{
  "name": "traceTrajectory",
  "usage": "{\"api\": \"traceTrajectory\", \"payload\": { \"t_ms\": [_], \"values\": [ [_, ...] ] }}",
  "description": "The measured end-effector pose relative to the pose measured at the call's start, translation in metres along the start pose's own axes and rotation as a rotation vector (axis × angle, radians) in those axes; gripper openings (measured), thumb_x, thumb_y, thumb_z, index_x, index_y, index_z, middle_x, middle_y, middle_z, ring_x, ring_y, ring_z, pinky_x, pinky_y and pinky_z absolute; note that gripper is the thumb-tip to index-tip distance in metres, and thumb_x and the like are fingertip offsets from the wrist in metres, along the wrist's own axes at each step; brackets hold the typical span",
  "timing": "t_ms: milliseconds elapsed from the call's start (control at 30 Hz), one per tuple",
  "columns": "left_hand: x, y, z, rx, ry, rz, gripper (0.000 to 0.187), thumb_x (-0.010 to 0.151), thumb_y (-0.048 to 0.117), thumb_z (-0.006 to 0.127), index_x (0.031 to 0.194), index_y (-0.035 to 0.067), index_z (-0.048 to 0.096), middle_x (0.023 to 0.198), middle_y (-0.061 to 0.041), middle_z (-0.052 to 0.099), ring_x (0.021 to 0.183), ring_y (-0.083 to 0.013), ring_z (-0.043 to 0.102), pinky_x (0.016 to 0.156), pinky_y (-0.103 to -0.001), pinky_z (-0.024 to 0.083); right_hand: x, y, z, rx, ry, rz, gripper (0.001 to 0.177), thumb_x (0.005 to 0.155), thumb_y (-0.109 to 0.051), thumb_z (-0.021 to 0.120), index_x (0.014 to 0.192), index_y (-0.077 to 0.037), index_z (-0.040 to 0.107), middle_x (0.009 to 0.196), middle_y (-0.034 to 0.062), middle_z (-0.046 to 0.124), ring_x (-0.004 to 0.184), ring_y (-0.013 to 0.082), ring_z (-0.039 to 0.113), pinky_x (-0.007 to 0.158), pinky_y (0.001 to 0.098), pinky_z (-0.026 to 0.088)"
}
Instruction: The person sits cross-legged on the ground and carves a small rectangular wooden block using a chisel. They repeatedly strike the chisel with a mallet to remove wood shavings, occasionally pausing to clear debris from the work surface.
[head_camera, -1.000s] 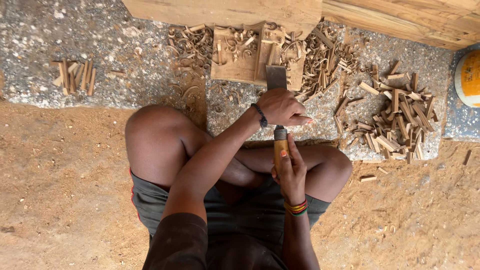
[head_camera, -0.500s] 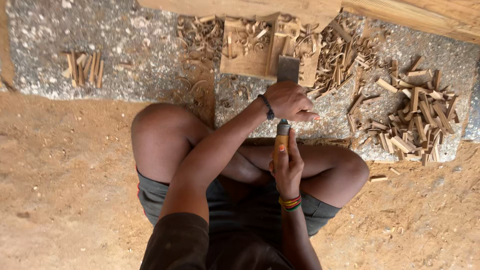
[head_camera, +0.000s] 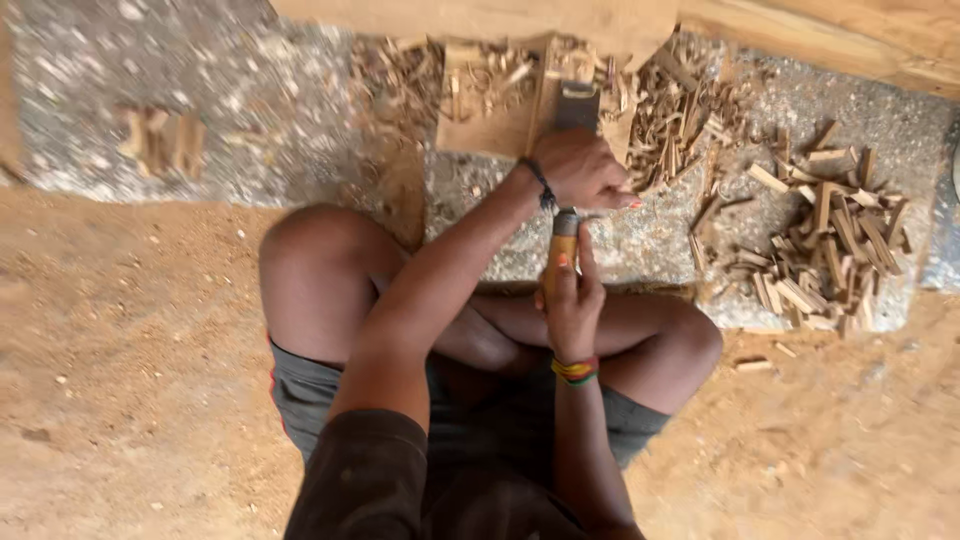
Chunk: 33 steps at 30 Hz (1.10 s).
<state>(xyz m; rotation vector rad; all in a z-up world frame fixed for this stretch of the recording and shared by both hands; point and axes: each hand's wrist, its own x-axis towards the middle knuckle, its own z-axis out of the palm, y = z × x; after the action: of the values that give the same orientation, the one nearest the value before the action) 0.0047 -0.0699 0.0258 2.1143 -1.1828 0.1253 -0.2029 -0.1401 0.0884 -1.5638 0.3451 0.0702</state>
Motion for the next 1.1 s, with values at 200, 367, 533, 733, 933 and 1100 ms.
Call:
{"api": "traceTrajectory", "payload": {
  "t_ms": [200, 367, 533, 733, 933, 1100],
  "values": [
    [0.013, 0.025, 0.001, 0.04, 0.099, 0.09, 0.057, 0.1, 0.059, 0.059, 0.061, 0.017, 0.062, 0.047, -0.002, 0.053, 0.04, -0.0156, 0.051, 0.043, -0.037, 0.045, -0.01, -0.029, -0.017, 0.255, -0.064, 0.075, 0.058, 0.108, -0.023, 0.046, 0.162, -0.009, 0.033, 0.081, 0.0074, 0.061, 0.049, 0.0072, 0.045, 0.038, 0.0204, 0.034],
    [0.052, 0.074, 0.015, 0.12, 0.018, 0.083, 0.056, 0.103, 0.056, 0.056, 0.063, 0.017, 0.061, 0.047, -0.001, 0.052, 0.041, -0.0152, 0.054, 0.046, -0.037, 0.049, -0.032, -0.042, -0.035, 0.411, 0.01, 0.085, 0.058, 0.108, -0.026, 0.045, 0.162, -0.013, 0.031, 0.084, 0.0101, 0.062, 0.049, 0.0073, 0.047, 0.038, 0.0191, 0.034],
    [0.028, 0.091, 0.035, -0.016, 0.085, 0.087, 0.053, 0.101, 0.055, 0.055, 0.066, 0.017, 0.065, 0.057, -0.002, 0.063, 0.045, -0.0136, 0.06, 0.046, -0.036, 0.052, -0.052, -0.05, -0.067, 0.08, 0.009, 0.135, 0.058, 0.106, -0.025, 0.047, 0.161, -0.01, 0.036, 0.08, 0.0093, 0.061, 0.047, 0.0082, 0.047, 0.037, 0.0211, 0.035],
    [-0.009, 0.089, 0.021, -0.073, 0.099, 0.009, 0.047, 0.101, 0.049, 0.06, 0.068, 0.016, 0.068, 0.058, -0.005, 0.067, 0.047, -0.0213, 0.063, 0.051, -0.041, 0.052, -0.055, -0.04, -0.064, -0.119, -0.048, 0.13, 0.058, 0.104, -0.023, 0.051, 0.159, -0.009, 0.039, 0.077, 0.0086, 0.063, 0.048, 0.0081, 0.051, 0.038, 0.0227, 0.037],
    [-0.018, 0.087, 0.004, -0.073, 0.194, 0.003, 0.046, 0.099, 0.045, 0.064, 0.065, 0.014, 0.068, 0.057, -0.006, 0.066, 0.049, -0.0244, 0.064, 0.053, -0.043, 0.052, -0.053, -0.037, -0.056, -0.146, -0.052, 0.11, 0.056, 0.104, -0.021, 0.051, 0.158, -0.006, 0.041, 0.077, 0.0082, 0.063, 0.049, 0.0079, 0.051, 0.041, 0.023, 0.039],
    [-0.025, 0.083, 0.005, -0.041, 0.209, 0.008, 0.046, 0.101, 0.044, 0.064, 0.066, 0.014, 0.068, 0.059, -0.006, 0.067, 0.051, -0.0237, 0.065, 0.054, -0.042, 0.053, -0.051, -0.031, -0.051, -0.068, -0.07, 0.114, 0.057, 0.104, -0.021, 0.051, 0.158, -0.006, 0.041, 0.076, 0.0076, 0.063, 0.048, 0.0079, 0.05, 0.041, 0.0226, 0.037]
  ]
}}
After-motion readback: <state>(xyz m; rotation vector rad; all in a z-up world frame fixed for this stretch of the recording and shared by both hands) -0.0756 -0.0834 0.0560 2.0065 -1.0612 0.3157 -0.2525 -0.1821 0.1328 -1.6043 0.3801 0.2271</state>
